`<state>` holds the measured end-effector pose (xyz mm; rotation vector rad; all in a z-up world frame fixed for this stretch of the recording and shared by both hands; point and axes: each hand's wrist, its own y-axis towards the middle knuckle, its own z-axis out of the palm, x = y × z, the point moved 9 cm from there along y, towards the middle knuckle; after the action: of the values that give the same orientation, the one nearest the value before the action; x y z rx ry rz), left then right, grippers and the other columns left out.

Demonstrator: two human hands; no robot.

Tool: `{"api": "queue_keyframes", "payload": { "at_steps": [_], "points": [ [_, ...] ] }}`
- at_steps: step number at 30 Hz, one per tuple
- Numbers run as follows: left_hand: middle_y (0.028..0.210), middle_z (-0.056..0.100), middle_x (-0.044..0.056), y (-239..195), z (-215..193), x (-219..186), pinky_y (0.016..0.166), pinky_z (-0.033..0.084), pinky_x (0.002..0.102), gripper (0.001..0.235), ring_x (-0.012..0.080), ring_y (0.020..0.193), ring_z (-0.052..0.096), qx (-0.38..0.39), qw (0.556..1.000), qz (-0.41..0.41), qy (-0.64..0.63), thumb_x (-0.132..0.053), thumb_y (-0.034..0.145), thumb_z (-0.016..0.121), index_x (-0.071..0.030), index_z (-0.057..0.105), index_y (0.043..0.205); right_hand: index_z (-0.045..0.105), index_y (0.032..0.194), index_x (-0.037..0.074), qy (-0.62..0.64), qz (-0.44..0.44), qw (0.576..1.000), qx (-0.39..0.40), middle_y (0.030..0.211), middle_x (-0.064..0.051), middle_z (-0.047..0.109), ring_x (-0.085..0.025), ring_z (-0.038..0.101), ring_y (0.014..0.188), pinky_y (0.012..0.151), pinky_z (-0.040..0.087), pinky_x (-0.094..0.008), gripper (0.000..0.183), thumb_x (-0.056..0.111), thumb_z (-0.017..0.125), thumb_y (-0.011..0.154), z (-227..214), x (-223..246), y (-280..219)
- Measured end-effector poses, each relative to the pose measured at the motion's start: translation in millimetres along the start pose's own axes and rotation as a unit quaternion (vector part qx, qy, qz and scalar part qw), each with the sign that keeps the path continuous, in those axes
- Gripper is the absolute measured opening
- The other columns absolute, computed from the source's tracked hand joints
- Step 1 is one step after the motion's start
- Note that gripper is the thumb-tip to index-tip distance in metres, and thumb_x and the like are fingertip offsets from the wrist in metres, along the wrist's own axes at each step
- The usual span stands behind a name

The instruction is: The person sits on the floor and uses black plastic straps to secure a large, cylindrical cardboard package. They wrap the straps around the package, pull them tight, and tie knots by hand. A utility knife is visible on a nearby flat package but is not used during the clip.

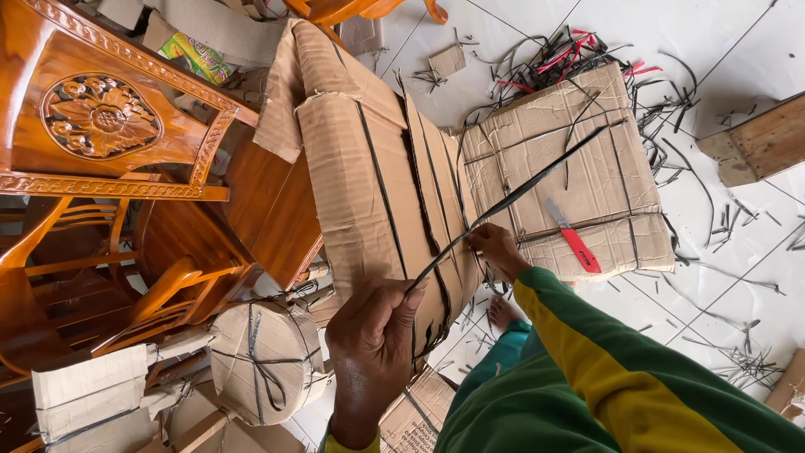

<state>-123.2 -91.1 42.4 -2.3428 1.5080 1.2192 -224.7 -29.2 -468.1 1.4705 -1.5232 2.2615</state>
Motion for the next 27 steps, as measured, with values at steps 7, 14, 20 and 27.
{"api": "queue_keyframes", "payload": {
  "at_steps": [7, 14, 20, 27],
  "points": [
    [0.086, 0.073, 0.007, -1.7, 1.3, 1.7, 0.063, 0.058, 0.026, 0.006, 0.016, 0.073, 0.069, 0.0, 1.0, -0.004, 0.002, -0.005, 0.097, 0.065, -0.001, 0.069, 0.095, 0.071, 0.089, 0.012, -0.087, -0.017, 0.992, -0.086, 0.08, -0.004, 0.072, -0.015, 0.059, 0.068, 0.054, 0.04, -0.032, 0.003, 0.014, 0.073, 0.09, 4.7, 17.9, -18.1],
    [0.087, 0.074, 0.007, -1.1, 1.1, 1.1, 0.064, 0.058, 0.027, 0.006, 0.0167, 0.074, 0.071, 0.002, 1.0, -0.004, 0.005, -0.005, 0.097, 0.065, -0.001, 0.07, 0.095, 0.075, 0.094, 0.01, -0.057, 0.094, 0.991, -0.081, 0.086, -0.008, 0.072, -0.016, 0.062, 0.069, 0.055, 0.047, -0.03, 0.005, 0.014, 0.077, 0.091, 0.8, 25.3, -23.5],
    [0.086, 0.073, 0.007, -2.2, 0.9, 2.5, 0.063, 0.057, 0.027, 0.006, 0.0166, 0.073, 0.069, -0.003, 1.0, 0.001, 0.0, -0.004, 0.098, 0.065, -0.001, 0.07, 0.095, 0.06, 0.104, 0.01, -0.126, 0.064, 0.986, -0.085, 0.087, -0.01, 0.068, -0.02, 0.063, 0.067, 0.055, 0.05, -0.037, 0.016, 0.016, 0.067, 0.091, 0.3, 11.2, -6.9],
    [0.084, 0.071, 0.007, -2.1, 0.9, 3.7, 0.061, 0.056, 0.028, 0.01, 0.0164, 0.072, 0.067, -0.002, 1.0, -0.006, -0.003, -0.007, 0.098, 0.065, -0.001, 0.068, 0.091, 0.063, 0.084, -0.005, -0.303, 0.044, 0.949, -0.075, 0.079, -0.018, 0.065, -0.028, 0.059, 0.072, 0.057, 0.047, -0.042, 0.018, 0.0, 0.046, 0.09, 4.7, -4.6, 23.4]
  ]
}}
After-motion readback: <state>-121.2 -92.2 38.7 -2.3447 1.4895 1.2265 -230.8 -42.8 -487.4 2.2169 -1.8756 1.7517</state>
